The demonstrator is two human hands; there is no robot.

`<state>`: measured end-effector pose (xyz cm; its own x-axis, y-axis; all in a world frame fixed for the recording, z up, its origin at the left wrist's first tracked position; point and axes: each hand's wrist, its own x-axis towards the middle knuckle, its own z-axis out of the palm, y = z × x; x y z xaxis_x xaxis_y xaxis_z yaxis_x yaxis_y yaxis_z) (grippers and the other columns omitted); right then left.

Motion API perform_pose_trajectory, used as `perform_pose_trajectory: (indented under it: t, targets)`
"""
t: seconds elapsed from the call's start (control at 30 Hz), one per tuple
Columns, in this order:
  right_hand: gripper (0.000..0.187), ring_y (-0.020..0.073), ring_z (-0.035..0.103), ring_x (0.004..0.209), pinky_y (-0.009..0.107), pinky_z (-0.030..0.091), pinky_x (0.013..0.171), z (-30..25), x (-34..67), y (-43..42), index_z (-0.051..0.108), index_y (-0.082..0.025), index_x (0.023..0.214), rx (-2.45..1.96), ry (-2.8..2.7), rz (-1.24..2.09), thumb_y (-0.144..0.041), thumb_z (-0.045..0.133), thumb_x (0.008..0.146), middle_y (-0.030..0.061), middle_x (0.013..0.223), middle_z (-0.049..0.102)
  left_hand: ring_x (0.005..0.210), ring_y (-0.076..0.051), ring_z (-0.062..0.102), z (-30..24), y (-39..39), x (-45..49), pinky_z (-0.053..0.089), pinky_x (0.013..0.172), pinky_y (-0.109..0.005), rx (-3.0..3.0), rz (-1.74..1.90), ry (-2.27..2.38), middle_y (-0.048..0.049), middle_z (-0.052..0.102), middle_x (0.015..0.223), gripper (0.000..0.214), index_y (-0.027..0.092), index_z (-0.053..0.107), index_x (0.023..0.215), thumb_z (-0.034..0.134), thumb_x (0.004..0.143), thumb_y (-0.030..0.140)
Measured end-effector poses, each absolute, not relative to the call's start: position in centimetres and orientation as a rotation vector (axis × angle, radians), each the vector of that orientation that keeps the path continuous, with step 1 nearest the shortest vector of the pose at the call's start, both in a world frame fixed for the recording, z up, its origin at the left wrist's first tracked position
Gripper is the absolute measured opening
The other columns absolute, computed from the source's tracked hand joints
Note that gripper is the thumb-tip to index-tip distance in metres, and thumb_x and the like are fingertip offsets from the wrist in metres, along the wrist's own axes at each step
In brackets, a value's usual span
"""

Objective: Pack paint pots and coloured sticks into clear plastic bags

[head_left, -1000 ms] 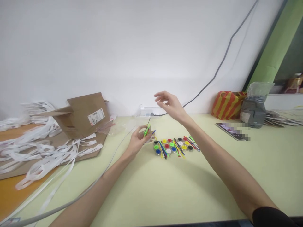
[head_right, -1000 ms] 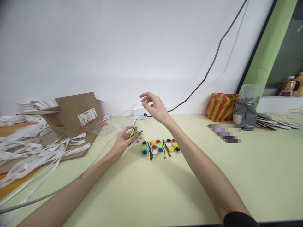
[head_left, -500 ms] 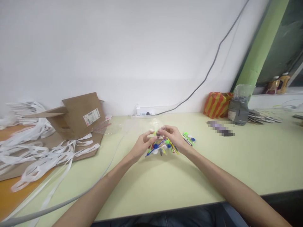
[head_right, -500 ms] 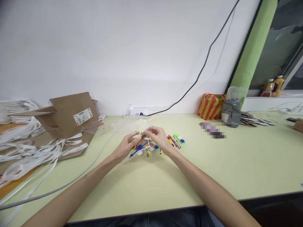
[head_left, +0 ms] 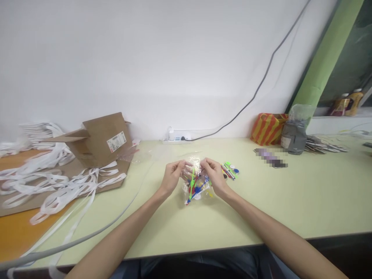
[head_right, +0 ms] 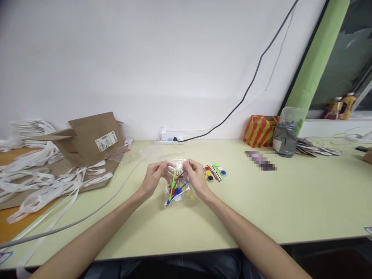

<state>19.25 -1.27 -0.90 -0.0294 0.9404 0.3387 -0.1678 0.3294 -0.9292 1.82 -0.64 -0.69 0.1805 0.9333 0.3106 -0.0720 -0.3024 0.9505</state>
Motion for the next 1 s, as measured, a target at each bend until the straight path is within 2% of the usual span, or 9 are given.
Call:
perform_pose_trajectory:
  t: [0.17, 0.27, 0.37, 0.6, 0.73, 0.8, 0.87, 1.0]
  targets:
    - [0.025, 0.0118, 0.048, 0.058, 0.024, 0.038, 0.054, -0.8, 19.8, -0.7, 0.06, -0.019, 0.074, -0.777, -1.234, 1.013, -0.042, 0.065, 0.084, -0.0032, 0.065, 0.05, 0.063, -0.023, 0.073, -0.9, -0.6, 1.9, 0.058, 0.051, -0.031, 1.527, 1.201, 0.798, -0.0153, 0.077, 0.088, 0.047, 0.009, 0.074, 0.096, 0.06, 0.092, 0.054]
    - [0.023, 0.0129, 0.05, 0.06, 0.026, 0.041, 0.058, -0.8, 20.2, -0.3, 0.062, -0.019, 0.076, -0.8, -1.25, 0.988, -0.04, 0.067, 0.082, -0.0022, 0.065, 0.054, 0.078, -0.026, 0.075, -0.9, -0.7, 2.3, 0.061, 0.062, -0.033, 1.578, 1.236, 0.816, -0.0161, 0.077, 0.098, 0.043, 0.011, 0.073, 0.097, 0.062, 0.091, 0.052]
    - [0.019, 0.0137, 0.053, 0.064, 0.027, 0.043, 0.063, -0.8, 20.4, 0.0, 0.062, -0.019, 0.077, -0.789, -1.283, 0.985, -0.037, 0.069, 0.079, -0.0012, 0.069, 0.057, 0.088, -0.028, 0.075, -0.8, -0.5, 2.5, 0.061, 0.072, -0.035, 1.607, 1.306, 0.849, -0.016, 0.077, 0.099, 0.041, 0.012, 0.072, 0.097, 0.065, 0.09, 0.051]
    - [0.019, 0.0144, 0.055, 0.065, 0.028, 0.042, 0.065, -1.3, 20.5, 0.2, 0.061, -0.019, 0.076, -0.765, -1.304, 0.98, -0.037, 0.067, 0.08, -0.0017, 0.069, 0.056, 0.091, -0.03, 0.075, -0.6, -0.3, 2.2, 0.061, 0.074, -0.04, 1.532, 1.322, 0.817, -0.0165, 0.078, 0.096, 0.05, 0.013, 0.065, 0.118, 0.058, 0.093, 0.055]
    - [0.017, 0.014, 0.054, 0.064, 0.027, 0.042, 0.063, -1.5, 20.4, 0.2, 0.061, -0.019, 0.076, -0.77, -1.28, 0.978, -0.036, 0.065, 0.08, -0.0022, 0.067, 0.055, 0.099, -0.031, 0.073, -0.9, 0.1, 1.8, 0.058, 0.08, -0.04, 1.523, 1.301, 0.772, -0.0175, 0.077, 0.101, 0.047, 0.012, 0.066, 0.117, 0.055, 0.095, 0.053]
    - [0.013, 0.013, 0.051, 0.062, 0.027, 0.042, 0.062, -1.5, 20.4, 0.3, 0.064, -0.02, 0.085, -0.739, -1.245, 0.997, -0.032, 0.065, 0.079, -0.0038, 0.067, 0.053, 0.101, -0.031, 0.072, -1.0, 0.3, 1.7, 0.057, 0.081, -0.04, 1.523, 1.3, 0.76, -0.017, 0.077, 0.103, 0.046, 0.013, 0.065, 0.119, 0.057, 0.095, 0.051]
    - [0.016, 0.0121, 0.048, 0.06, 0.026, 0.042, 0.06, -1.6, 20.5, 0.3, 0.066, -0.021, 0.092, -0.714, -1.218, 1.005, -0.027, 0.063, 0.077, -0.005, 0.065, 0.051, 0.099, -0.03, 0.073, -1.0, 0.4, 1.7, 0.057, 0.079, -0.039, 1.519, 1.311, 0.761, -0.0161, 0.077, 0.102, 0.044, 0.014, 0.064, 0.119, 0.061, 0.093, 0.048]
    - [0.013, 0.0121, 0.047, 0.058, 0.026, 0.038, 0.058, -1.5, 20.6, 0.4, 0.069, -0.019, 0.077, -0.741, -1.217, 0.979, -0.024, 0.058, 0.074, -0.0025, 0.062, 0.052, 0.092, -0.026, 0.073, -0.9, 0.3, 1.8, 0.055, 0.079, -0.038, 1.477, 1.342, 0.761, -0.0121, 0.078, 0.095, 0.029, 0.018, 0.06, 0.106, 0.067, 0.088, 0.04]
